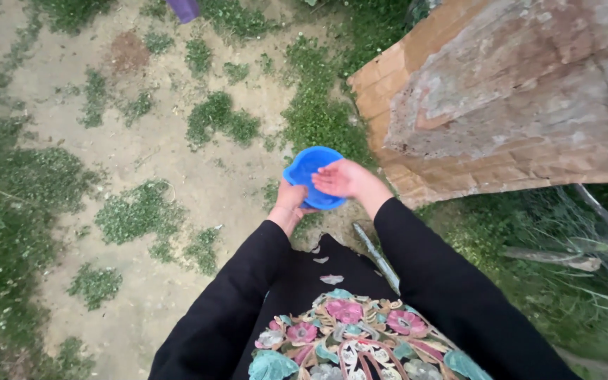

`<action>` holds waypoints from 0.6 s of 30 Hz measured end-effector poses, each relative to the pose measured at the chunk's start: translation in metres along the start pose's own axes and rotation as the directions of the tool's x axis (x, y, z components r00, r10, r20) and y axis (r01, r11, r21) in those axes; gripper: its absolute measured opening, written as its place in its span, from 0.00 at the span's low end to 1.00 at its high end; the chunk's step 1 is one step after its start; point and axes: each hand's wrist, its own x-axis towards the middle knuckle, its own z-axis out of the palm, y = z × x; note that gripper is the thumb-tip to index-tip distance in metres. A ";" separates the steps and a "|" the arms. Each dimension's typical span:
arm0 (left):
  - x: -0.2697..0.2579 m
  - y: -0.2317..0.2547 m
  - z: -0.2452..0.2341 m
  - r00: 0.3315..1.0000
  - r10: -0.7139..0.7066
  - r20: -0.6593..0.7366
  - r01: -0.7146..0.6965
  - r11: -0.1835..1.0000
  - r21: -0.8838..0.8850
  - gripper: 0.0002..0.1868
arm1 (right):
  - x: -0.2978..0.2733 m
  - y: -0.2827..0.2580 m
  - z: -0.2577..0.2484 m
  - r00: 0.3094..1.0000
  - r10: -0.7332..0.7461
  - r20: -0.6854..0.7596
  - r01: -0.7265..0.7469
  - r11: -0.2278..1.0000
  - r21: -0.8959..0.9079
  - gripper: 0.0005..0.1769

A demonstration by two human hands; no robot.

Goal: The person repeatedly scoops water from a bucket with a blue plastic scoop and pours it onto small plants in a garden bed. The person refills the scoop from the bucket multiple times and waters several different plants in the area.

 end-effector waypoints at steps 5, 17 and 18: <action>-0.032 -0.003 0.013 0.998 0.060 0.024 -0.063 0.989 0.134 0.42 | 0.124 0.013 -0.057 0.984 -0.060 -0.167 0.064 0.998 0.016 0.07; -0.055 0.033 -0.013 0.993 0.034 -0.115 -0.038 0.999 -0.030 0.43 | -0.056 -0.016 0.042 0.938 0.036 0.346 0.130 0.886 -0.446 0.09; -0.059 0.039 -0.016 0.985 0.046 -0.166 -0.057 0.996 -0.062 0.41 | -0.062 -0.018 0.048 0.947 0.062 0.315 0.145 0.792 -0.593 0.10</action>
